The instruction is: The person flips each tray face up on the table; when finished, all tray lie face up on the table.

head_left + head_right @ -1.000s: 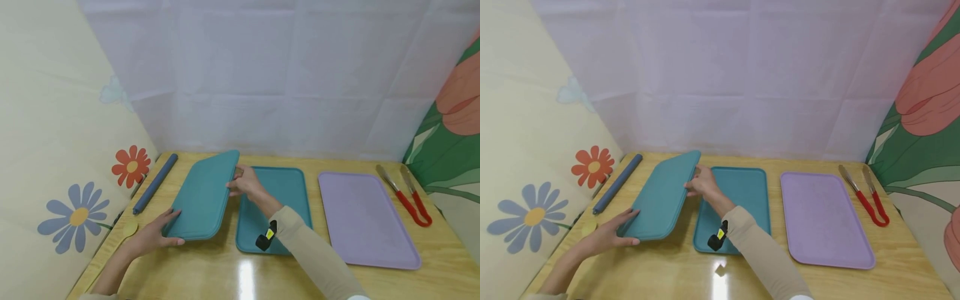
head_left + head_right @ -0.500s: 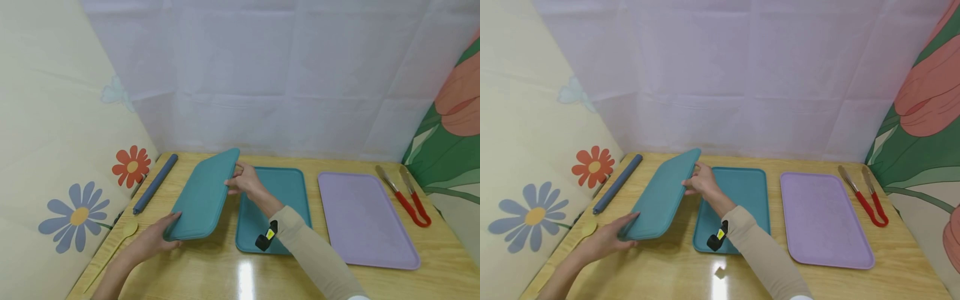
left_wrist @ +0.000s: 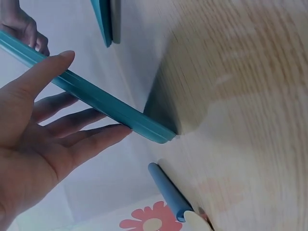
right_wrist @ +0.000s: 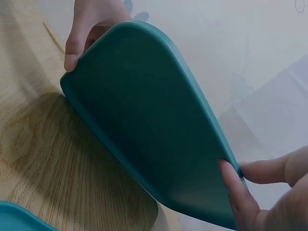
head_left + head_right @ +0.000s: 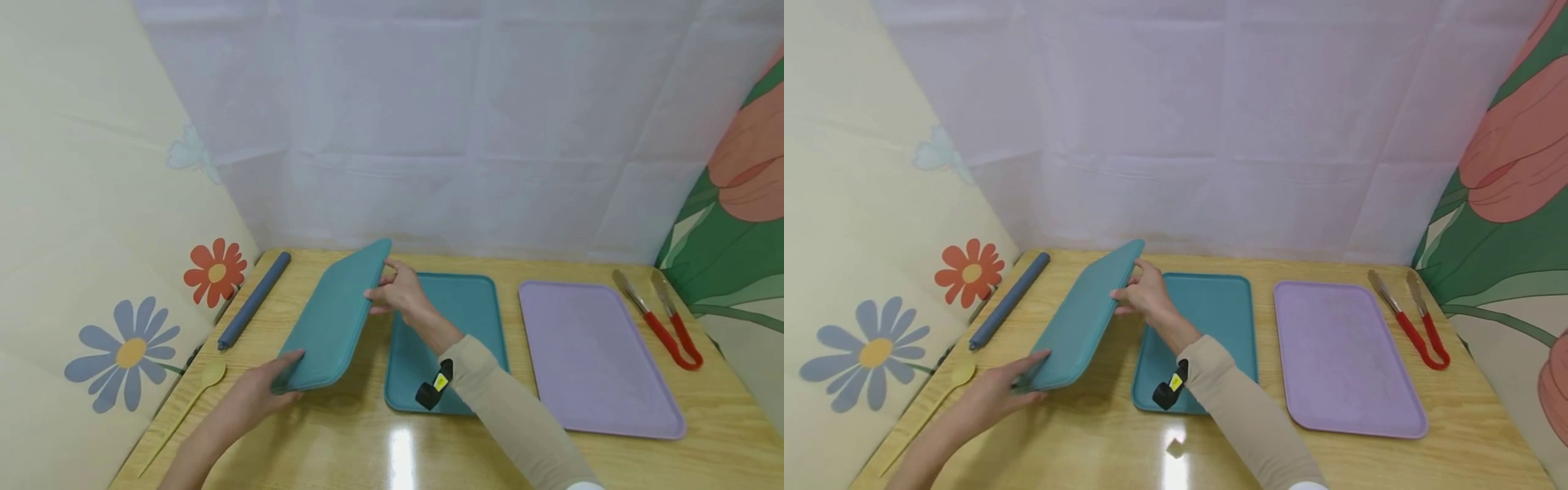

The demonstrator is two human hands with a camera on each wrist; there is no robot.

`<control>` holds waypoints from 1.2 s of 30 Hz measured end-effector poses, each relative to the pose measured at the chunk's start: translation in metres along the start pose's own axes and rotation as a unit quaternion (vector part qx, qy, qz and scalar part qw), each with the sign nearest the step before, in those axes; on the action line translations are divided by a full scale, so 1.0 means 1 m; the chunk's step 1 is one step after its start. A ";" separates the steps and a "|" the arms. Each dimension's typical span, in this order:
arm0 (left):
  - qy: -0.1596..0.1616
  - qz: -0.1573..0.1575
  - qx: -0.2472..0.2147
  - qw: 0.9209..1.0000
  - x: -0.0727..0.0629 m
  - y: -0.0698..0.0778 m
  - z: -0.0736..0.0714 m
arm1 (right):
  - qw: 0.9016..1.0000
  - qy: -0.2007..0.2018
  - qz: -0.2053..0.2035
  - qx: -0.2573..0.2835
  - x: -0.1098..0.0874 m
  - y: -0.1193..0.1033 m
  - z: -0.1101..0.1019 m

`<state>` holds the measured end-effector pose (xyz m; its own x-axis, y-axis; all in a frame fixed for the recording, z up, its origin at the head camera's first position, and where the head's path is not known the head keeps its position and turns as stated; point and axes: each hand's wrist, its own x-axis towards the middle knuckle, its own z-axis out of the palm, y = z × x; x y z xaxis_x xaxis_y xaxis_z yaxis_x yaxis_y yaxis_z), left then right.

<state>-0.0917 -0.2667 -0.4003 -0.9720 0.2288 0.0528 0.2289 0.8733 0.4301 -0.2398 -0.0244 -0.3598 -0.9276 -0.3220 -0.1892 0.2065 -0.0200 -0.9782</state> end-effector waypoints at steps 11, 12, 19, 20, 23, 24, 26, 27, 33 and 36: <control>0.101 0.080 0.056 0.990 -0.003 0.022 0.007 | 1.000 0.002 -0.007 0.004 -0.002 -0.002 0.001; 0.108 0.086 0.062 0.989 -0.003 0.024 0.007 | 1.000 0.002 -0.007 0.003 -0.002 -0.003 0.001; 0.149 0.128 0.101 0.975 -0.004 0.037 0.008 | 1.000 0.005 -0.010 0.007 -0.002 -0.003 0.002; 0.158 0.142 0.107 0.971 -0.003 0.039 0.009 | 1.000 0.006 -0.010 0.008 -0.001 -0.003 0.002; 0.185 0.181 0.119 0.959 -0.002 0.042 0.011 | 1.000 0.009 -0.012 0.009 -0.002 -0.003 0.003; 0.195 0.193 0.124 0.954 -0.001 0.043 0.012 | 1.000 0.010 -0.013 0.009 -0.002 -0.003 0.003; 0.216 0.213 0.135 0.943 0.001 0.046 0.014 | 1.000 0.012 -0.014 0.008 -0.003 -0.004 0.003; 0.227 0.222 0.140 0.938 0.002 0.047 0.015 | 1.000 0.013 -0.015 0.008 -0.003 -0.004 0.003; 0.253 0.253 0.171 0.918 0.003 0.054 0.017 | 1.000 0.013 -0.018 0.012 -0.004 -0.004 0.003; 0.248 0.253 0.168 0.920 0.002 0.056 0.017 | 1.000 0.014 -0.016 0.017 -0.004 -0.004 0.004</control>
<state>-0.0801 -0.2104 -0.3914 -0.6217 0.4903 0.6108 0.5809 0.8118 -0.0603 -0.2356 -0.0265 -0.3548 -0.9426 -0.2933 -0.1598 0.1856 -0.0620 -0.9807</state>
